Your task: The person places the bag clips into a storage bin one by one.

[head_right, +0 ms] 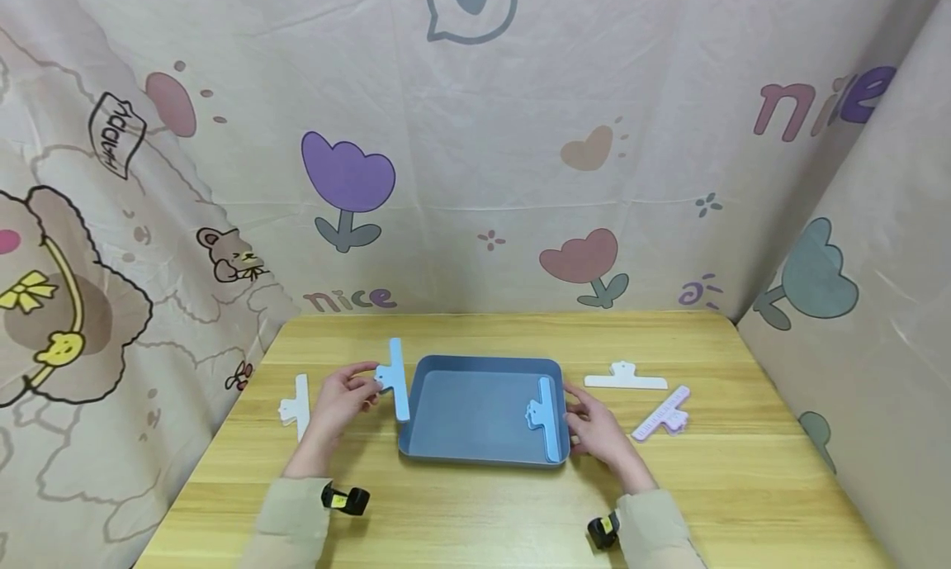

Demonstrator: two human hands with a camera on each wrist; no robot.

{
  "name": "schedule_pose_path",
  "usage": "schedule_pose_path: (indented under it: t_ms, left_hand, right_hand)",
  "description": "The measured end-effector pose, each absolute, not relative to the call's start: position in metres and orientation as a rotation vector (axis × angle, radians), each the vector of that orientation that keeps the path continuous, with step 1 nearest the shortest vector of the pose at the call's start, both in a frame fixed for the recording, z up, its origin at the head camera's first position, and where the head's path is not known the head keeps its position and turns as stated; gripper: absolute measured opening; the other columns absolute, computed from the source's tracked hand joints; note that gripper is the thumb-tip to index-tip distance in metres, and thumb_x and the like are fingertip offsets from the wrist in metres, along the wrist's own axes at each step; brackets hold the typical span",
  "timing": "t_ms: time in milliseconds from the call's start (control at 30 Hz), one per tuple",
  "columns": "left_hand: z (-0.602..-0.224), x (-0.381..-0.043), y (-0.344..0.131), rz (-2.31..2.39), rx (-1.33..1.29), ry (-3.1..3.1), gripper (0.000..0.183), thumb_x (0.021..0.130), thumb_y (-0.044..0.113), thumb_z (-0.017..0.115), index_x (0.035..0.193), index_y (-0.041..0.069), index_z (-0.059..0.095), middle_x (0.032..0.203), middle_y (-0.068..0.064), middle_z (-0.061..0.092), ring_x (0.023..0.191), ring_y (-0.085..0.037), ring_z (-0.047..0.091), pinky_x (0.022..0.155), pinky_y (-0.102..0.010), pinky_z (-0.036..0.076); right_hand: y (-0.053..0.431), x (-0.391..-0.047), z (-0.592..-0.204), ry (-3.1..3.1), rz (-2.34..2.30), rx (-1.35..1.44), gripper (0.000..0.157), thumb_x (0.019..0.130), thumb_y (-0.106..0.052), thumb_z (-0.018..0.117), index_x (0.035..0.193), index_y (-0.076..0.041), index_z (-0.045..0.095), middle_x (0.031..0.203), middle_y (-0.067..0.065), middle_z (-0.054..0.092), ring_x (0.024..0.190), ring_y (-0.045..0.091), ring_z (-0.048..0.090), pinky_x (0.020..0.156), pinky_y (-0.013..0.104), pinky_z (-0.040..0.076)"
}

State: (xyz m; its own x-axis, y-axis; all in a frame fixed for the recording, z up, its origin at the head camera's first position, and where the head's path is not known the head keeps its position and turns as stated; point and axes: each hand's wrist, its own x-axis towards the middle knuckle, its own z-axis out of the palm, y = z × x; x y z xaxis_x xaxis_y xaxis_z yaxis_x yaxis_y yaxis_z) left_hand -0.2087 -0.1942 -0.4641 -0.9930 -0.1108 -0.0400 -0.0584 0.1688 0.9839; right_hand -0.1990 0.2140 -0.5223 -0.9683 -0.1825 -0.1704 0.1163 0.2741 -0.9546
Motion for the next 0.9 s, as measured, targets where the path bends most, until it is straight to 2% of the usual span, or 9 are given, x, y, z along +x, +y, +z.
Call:
schedule_pose_path:
  t_ms: [233, 467, 700, 900]
  left_hand:
    - [-0.468, -0.212, -0.170, -2.019, 0.111, -2.373, 0.038, 0.087, -0.006, 0.064, 0.124, -0.007, 0.058, 0.080, -0.015, 0.067, 0.063, -0.023, 0.060, 0.053, -0.026, 0.046]
    - [-0.468, -0.208, -0.143, -2.022, -0.014, -2.421, 0.036, 0.087, -0.004, 0.065, 0.122, -0.007, 0.059, 0.077, -0.015, 0.066, 0.062, -0.022, 0.058, 0.053, -0.027, 0.045]
    - [-0.474, -0.205, -0.118, -2.059, -0.135, -2.486, 0.037, 0.089, -0.003, 0.064, 0.124, -0.007, 0.058, 0.080, -0.017, 0.065, 0.065, -0.028, 0.061, 0.055, -0.027, 0.046]
    - [-0.480, -0.204, -0.099, -2.008, -0.195, -2.555, 0.038, 0.086, -0.003, 0.065, 0.124, -0.008, 0.058, 0.077, -0.013, 0.066, 0.064, -0.025, 0.061, 0.055, -0.026, 0.046]
  right_hand:
    - [0.213, -0.199, -0.520, 2.283, -1.763, -0.063, 0.058, 0.097, 0.002, 0.048, 0.152, -0.001, 0.030, 0.131, 0.039, 0.046, 0.085, 0.030, 0.067, 0.062, 0.044, 0.058]
    - [0.214, -0.200, -0.521, 2.299, -1.752, -0.041, 0.058, 0.097, 0.001, 0.047, 0.152, -0.005, 0.031, 0.131, 0.037, 0.046, 0.086, 0.031, 0.068, 0.060, 0.045, 0.057]
    - [0.214, -0.200, -0.523, 2.311, -1.749, -0.055, 0.059, 0.096, 0.001, 0.046, 0.153, -0.006, 0.030, 0.129, 0.037, 0.047, 0.084, 0.032, 0.068, 0.057, 0.046, 0.057]
    - [0.214, -0.200, -0.523, 2.302, -1.757, -0.042, 0.060, 0.096, 0.001, 0.047, 0.153, -0.006, 0.031, 0.130, 0.036, 0.047, 0.085, 0.032, 0.068, 0.057, 0.047, 0.057]
